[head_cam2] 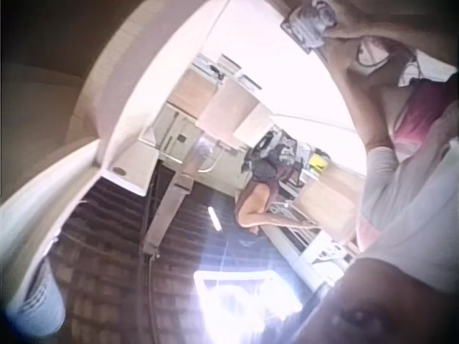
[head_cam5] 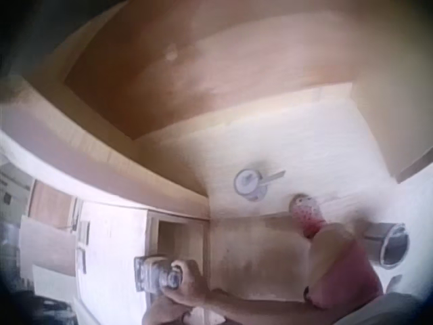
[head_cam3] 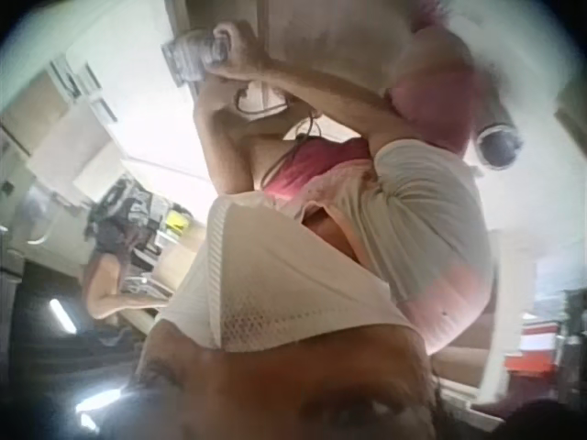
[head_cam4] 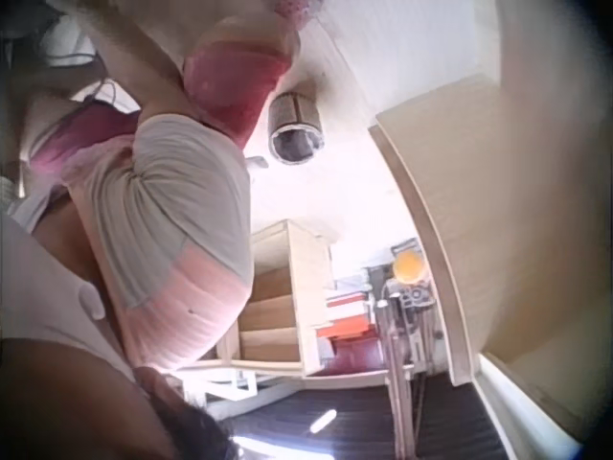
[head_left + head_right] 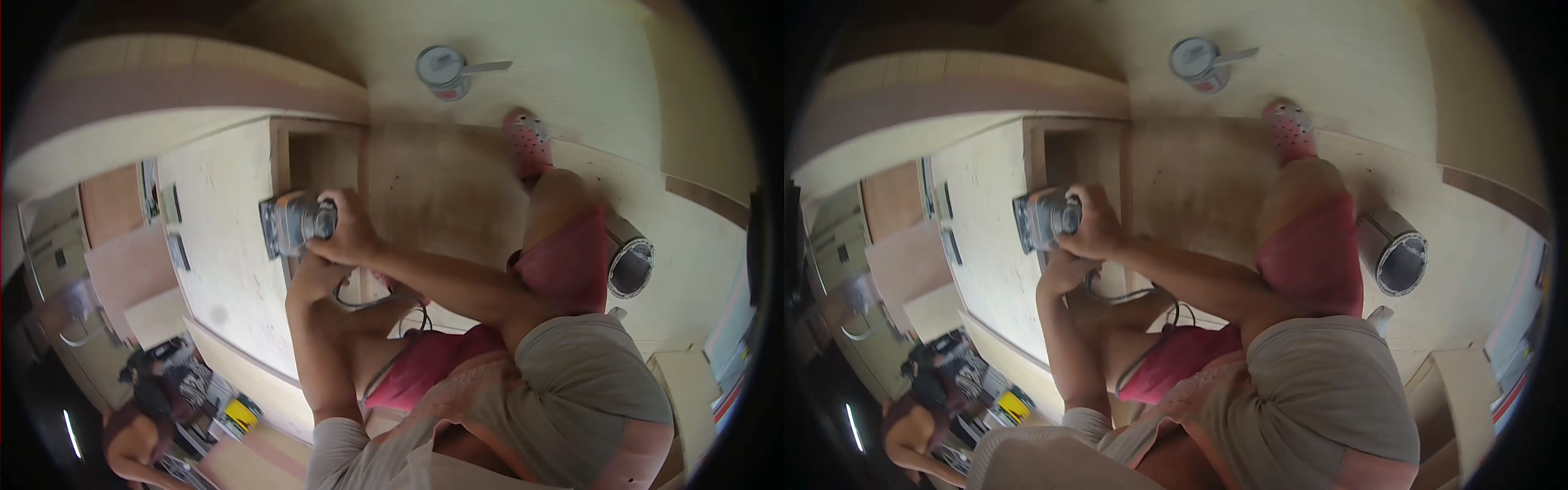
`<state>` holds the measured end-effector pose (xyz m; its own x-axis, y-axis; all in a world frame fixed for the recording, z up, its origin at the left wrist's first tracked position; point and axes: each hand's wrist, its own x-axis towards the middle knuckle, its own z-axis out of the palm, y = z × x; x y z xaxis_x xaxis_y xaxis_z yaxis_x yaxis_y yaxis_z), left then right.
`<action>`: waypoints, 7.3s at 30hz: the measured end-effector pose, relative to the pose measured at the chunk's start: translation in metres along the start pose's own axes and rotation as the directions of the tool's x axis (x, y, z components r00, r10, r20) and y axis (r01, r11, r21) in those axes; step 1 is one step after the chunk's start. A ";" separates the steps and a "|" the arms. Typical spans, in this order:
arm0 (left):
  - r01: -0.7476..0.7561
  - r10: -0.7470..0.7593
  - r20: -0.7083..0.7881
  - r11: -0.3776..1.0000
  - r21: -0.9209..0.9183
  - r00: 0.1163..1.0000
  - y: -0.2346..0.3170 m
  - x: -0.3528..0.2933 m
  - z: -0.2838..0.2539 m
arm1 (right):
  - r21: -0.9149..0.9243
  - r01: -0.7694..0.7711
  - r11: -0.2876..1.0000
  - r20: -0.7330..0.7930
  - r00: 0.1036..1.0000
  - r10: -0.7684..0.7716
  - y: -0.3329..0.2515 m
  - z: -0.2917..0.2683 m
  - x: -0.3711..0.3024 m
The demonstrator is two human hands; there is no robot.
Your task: The person handles an electric sander and sands various wooden surfaces and edges of a cabinet using the electric sander.
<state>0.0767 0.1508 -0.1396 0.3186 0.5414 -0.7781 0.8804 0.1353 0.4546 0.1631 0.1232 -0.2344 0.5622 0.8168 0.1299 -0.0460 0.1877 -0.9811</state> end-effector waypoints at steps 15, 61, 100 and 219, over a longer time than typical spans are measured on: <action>-0.154 0.259 -0.451 0.954 0.256 0.854 0.022 0.009 0.015 | -0.045 -0.315 0.948 0.007 0.949 0.316 -0.021 -0.027 0.094; -0.067 0.313 -0.333 0.810 0.583 0.890 -0.016 -0.020 0.034 | -0.132 0.022 0.991 -0.001 1.000 -0.022 0.011 -0.010 0.046; 0.105 0.076 -0.597 0.959 0.262 0.798 -0.020 0.056 0.066 | 0.544 -0.670 0.506 0.684 0.703 0.196 0.075 -0.044 0.058; 0.355 -0.076 -0.965 0.935 0.019 0.251 -0.145 -0.007 -0.039 | -0.654 0.432 0.621 0.241 0.897 -0.370 -0.098 0.002 0.092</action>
<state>-0.0667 0.1598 -0.1825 -0.3261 0.9264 0.1881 0.9425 0.3033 0.1405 0.2182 0.1811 -0.1259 0.3220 0.7948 0.5144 0.7545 0.1128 -0.6466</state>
